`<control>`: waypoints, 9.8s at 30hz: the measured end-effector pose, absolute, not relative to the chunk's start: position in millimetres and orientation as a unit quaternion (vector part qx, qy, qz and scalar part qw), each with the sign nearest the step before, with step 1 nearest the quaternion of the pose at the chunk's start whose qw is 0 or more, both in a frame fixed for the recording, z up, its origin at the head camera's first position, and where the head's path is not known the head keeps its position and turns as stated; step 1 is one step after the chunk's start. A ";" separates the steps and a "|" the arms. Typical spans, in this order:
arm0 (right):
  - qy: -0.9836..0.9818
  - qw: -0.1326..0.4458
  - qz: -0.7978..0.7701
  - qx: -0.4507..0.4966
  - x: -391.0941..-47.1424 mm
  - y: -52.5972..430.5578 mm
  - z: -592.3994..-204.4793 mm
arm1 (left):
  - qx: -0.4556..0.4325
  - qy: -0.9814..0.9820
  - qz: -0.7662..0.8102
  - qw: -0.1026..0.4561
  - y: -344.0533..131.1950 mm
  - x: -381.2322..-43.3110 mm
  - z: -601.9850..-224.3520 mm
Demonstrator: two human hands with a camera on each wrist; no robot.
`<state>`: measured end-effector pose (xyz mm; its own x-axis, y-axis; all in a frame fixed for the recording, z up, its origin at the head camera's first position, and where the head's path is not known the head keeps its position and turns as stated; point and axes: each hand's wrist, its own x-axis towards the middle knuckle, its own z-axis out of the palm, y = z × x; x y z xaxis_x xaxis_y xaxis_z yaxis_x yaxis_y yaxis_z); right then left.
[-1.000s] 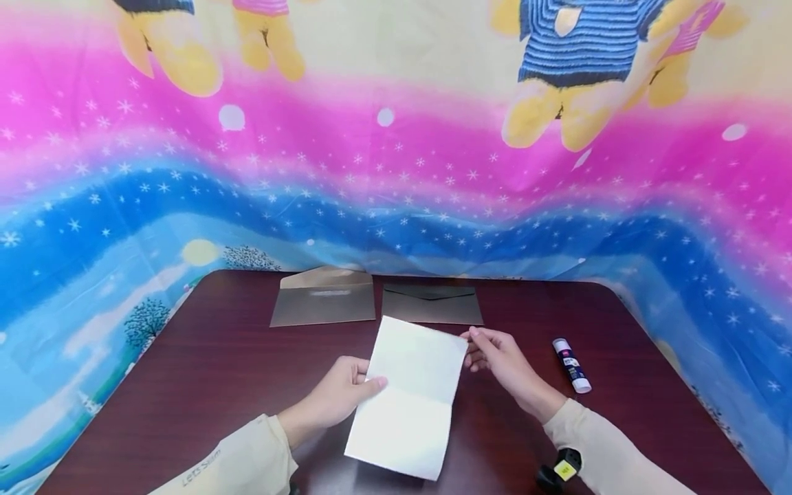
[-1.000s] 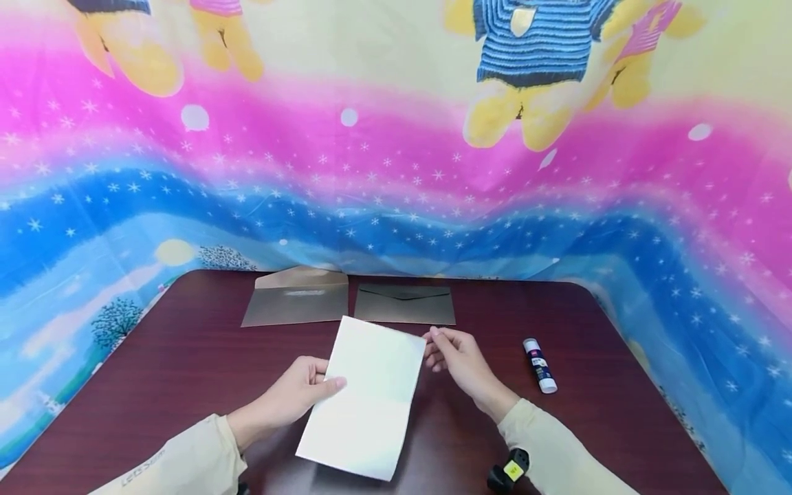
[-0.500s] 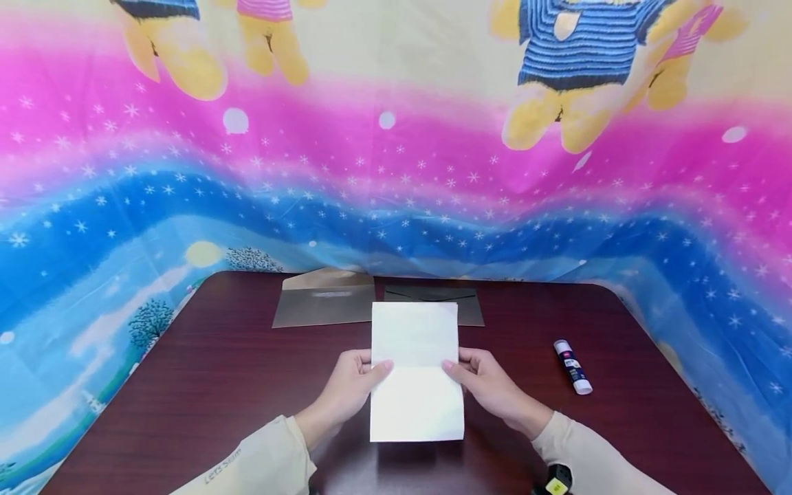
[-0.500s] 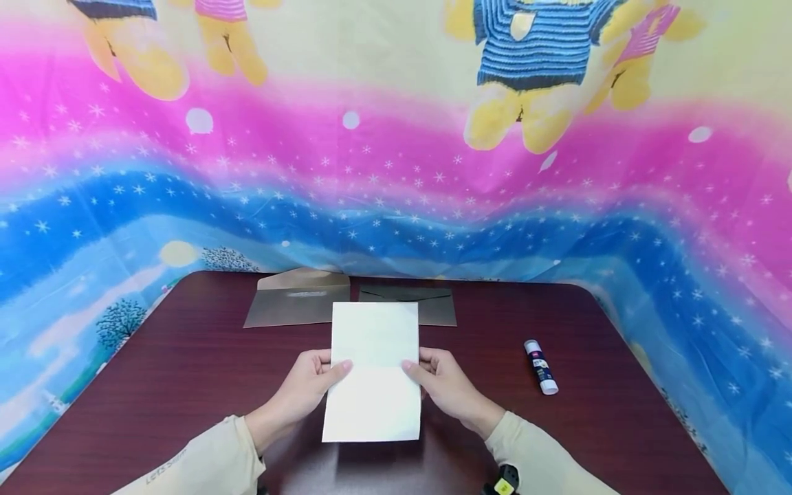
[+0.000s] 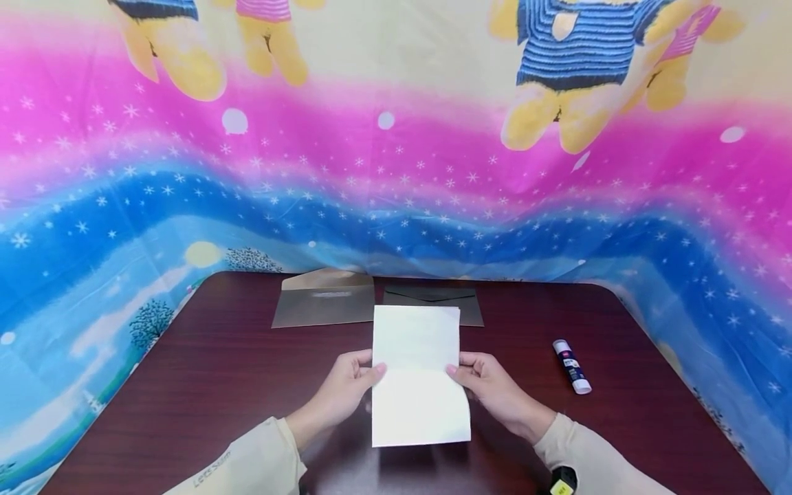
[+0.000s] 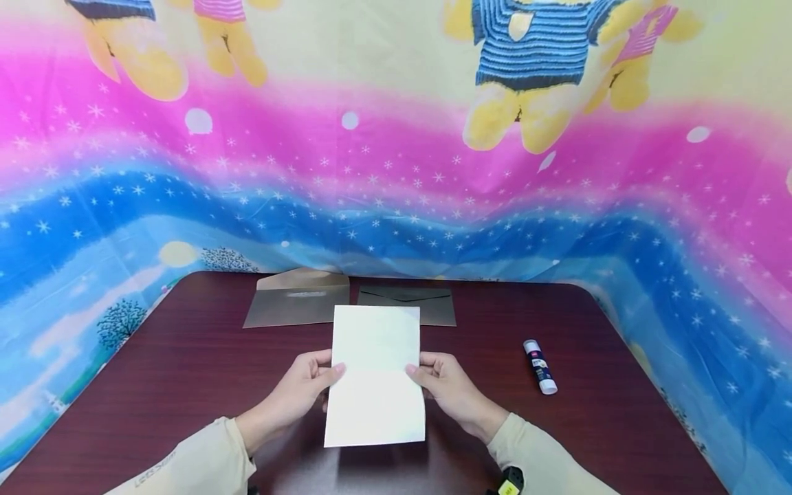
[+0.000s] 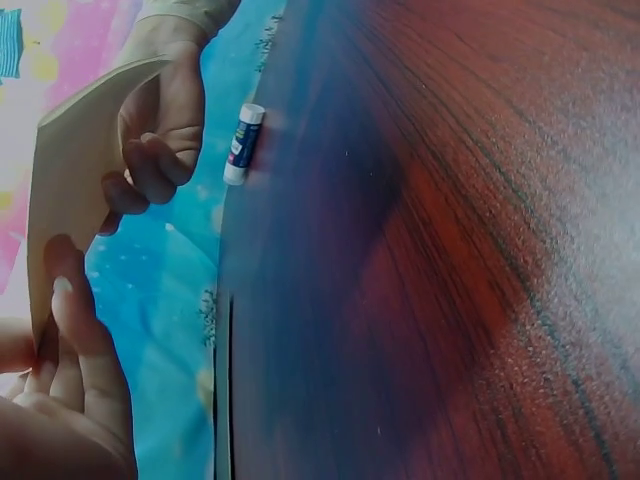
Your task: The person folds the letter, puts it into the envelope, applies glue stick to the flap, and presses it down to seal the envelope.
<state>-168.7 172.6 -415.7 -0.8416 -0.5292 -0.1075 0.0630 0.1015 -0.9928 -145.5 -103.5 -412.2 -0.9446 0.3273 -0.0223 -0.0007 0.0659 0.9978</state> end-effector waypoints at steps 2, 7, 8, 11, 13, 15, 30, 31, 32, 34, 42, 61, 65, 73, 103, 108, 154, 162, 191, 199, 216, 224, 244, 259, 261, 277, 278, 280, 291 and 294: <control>0.702 0.235 -0.651 -0.168 -169.8 174.5 -415.9 | 0.120 0.706 0.684 0.139 -105.8 -145.6 -412.9; 0.679 0.258 -0.662 -0.186 -170.9 178.8 -415.7 | 0.126 0.680 0.703 0.168 -110.1 -147.3 -413.9; 0.673 0.262 -0.665 -0.189 -170.9 179.4 -415.6 | 0.127 0.675 0.707 0.171 -110.7 -147.8 -414.0; 0.660 0.271 -0.673 -0.194 -170.8 180.3 -414.7 | 0.123 0.661 0.718 0.179 -111.6 -149.4 -413.7; 0.658 0.272 -0.676 -0.192 -170.8 180.3 -413.9 | 0.119 0.656 0.723 0.183 -112.0 -150.0 -413.2; 0.656 0.272 -0.678 -0.189 -170.9 180.0 -413.3 | 0.118 0.651 0.727 0.186 -112.5 -150.0 -412.5; 0.584 0.298 -0.732 -0.182 -172.4 181.4 -412.9 | 0.129 0.603 0.757 0.218 -119.6 -150.8 -412.4; 0.583 0.298 -0.733 -0.183 -172.3 181.3 -412.7 | 0.128 0.601 0.758 0.220 -119.8 -150.8 -412.8; 0.582 0.297 -0.734 -0.185 -172.4 181.2 -412.8 | 0.128 0.599 0.759 0.221 -120.1 -150.7 -412.8; 0.578 0.297 -0.736 -0.190 -172.4 180.9 -413.3 | 0.128 0.595 0.761 0.224 -120.6 -150.8 -414.1; 0.565 0.306 -0.743 -0.189 -171.0 181.2 -411.2 | 0.137 0.569 0.775 0.237 -121.6 -150.3 -417.8; 0.627 0.292 -0.693 -0.200 -174.0 182.5 -414.5 | 0.149 0.620 0.736 0.228 -122.1 -150.7 -416.9; 0.645 0.285 -0.680 -0.199 -174.5 182.9 -416.8 | 0.143 0.653 0.714 0.207 -117.7 -148.9 -419.9; 0.729 0.234 -0.618 -0.179 -173.6 176.1 -415.3 | 0.155 0.687 0.686 0.182 -116.5 -147.6 -424.1; 0.821 0.109 -0.462 -0.317 -171.6 130.8 -400.1 | 0.261 0.808 0.502 0.163 -90.4 -133.6 -417.1; 0.824 0.124 -0.437 -0.338 -173.8 131.7 -395.9 | 0.265 0.818 0.484 0.162 -89.8 -131.3 -414.8; 0.744 0.140 -0.633 -0.159 -157.8 149.4 -413.6 | -0.020 0.855 0.512 -0.080 -129.6 -170.3 -412.0; 0.740 0.152 -0.641 -0.132 -164.4 158.9 -419.8 | -0.103 0.921 0.364 -0.090 -184.3 -216.7 -408.0; 0.738 0.163 -0.641 -0.136 -164.7 160.2 -420.9 | -0.174 0.974 0.130 0.059 -236.0 -278.9 -436.2; 0.739 0.161 -0.640 -0.133 -166.0 160.3 -421.2 | -0.171 0.969 0.159 0.081 -240.0 -279.8 -433.6; 0.739 0.156 -0.642 -0.131 -165.8 164.6 -417.4 | -0.213 0.823 0.526 -0.038 -254.3 -272.9 -422.3; 0.738 0.153 -0.644 -0.132 -166.7 166.3 -414.9 | -0.174 0.780 0.597 -0.063 -235.9 -265.1 -411.8; 0.739 0.164 -0.639 -0.136 -162.0 163.3 -408.2 | -0.077 0.751 0.656 -0.005 -185.9 -214.6 -401.0; 0.705 0.197 -0.655 -0.186 -141.1 142.5 -403.8 | 0.022 0.846 0.531 -0.047 -147.4 -168.6 -395.8; 0.704 0.201 -0.652 -0.195 -138.3 138.8 -402.8 | 0.025 0.850 0.523 -0.055 -140.7 -162.9 -394.4; 0.760 0.146 -0.608 -0.178 -146.1 149.4 -409.3 | 0.084 0.812 0.564 -0.123 -124.5 -148.2 -386.8; 0.765 0.137 -0.602 -0.182 -147.2 150.3 -409.8 | 0.083 0.813 0.563 -0.124 -124.9 -148.0 -386.8; 0.775 0.117 -0.590 -0.191 -148.9 151.7 -410.5 | 0.081 0.815 0.560 -0.125 -125.5 -147.5 -387.1; 0.826 0.072 -0.532 -0.170 -153.3 154.7 -407.5 | 0.070 0.828 0.541 -0.132 -127.5 -145.7 -388.5; 0.842 0.058 -0.513 -0.155 -153.2 153.7 -405.2 | 0.066 0.834 0.532 -0.131 -127.1 -145.4 -388.4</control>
